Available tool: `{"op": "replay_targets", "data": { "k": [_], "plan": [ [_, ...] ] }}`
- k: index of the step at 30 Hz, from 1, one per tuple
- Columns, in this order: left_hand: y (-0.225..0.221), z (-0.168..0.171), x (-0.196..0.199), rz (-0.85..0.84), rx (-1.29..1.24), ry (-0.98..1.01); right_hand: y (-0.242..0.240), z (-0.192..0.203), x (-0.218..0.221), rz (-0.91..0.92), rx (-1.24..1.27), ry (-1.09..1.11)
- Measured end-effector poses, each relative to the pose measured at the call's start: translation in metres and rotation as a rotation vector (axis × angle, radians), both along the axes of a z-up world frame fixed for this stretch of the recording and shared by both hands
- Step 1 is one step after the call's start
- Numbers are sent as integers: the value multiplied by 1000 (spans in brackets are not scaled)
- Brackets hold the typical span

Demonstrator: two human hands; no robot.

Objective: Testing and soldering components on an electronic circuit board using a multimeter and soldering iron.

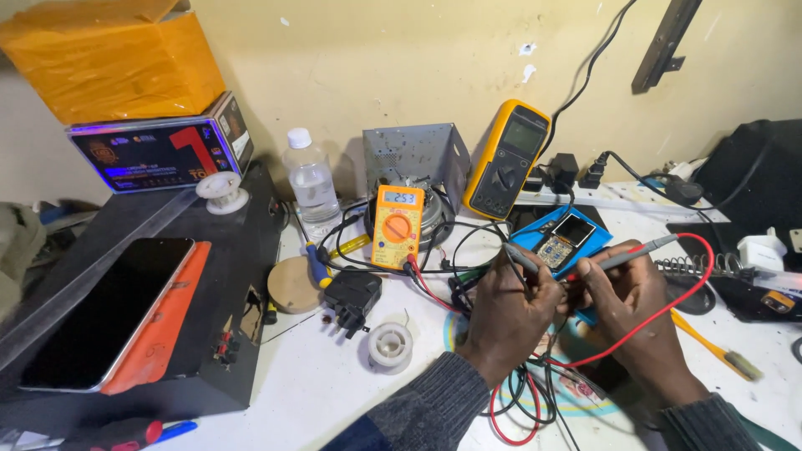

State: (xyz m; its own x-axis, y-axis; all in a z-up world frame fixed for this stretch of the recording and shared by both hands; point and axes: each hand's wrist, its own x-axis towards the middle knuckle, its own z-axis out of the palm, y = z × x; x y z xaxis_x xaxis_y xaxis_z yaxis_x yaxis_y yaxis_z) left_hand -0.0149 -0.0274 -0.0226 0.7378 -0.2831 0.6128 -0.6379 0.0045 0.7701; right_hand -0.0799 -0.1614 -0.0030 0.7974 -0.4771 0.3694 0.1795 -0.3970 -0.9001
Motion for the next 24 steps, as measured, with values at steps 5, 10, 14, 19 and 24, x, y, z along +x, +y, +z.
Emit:
{"op": "replay_targets", "data": {
  "k": [5,10,14,19,24],
  "plan": [
    [-1,-1,-1,3,-6,-9,3,4,-4,40,37,-22],
    [-1,3,0,36,6,18,6,7,-2,10,65,9],
    [3,5,-4,-34,7,62,3,0,-2,38,1,-55],
    [1,1,1,-22,30,20,3,2,-2,58,104,-28],
    [2,-2,2,-15,28,10,-4,-7,3,61,57,-86]
  ]
}}
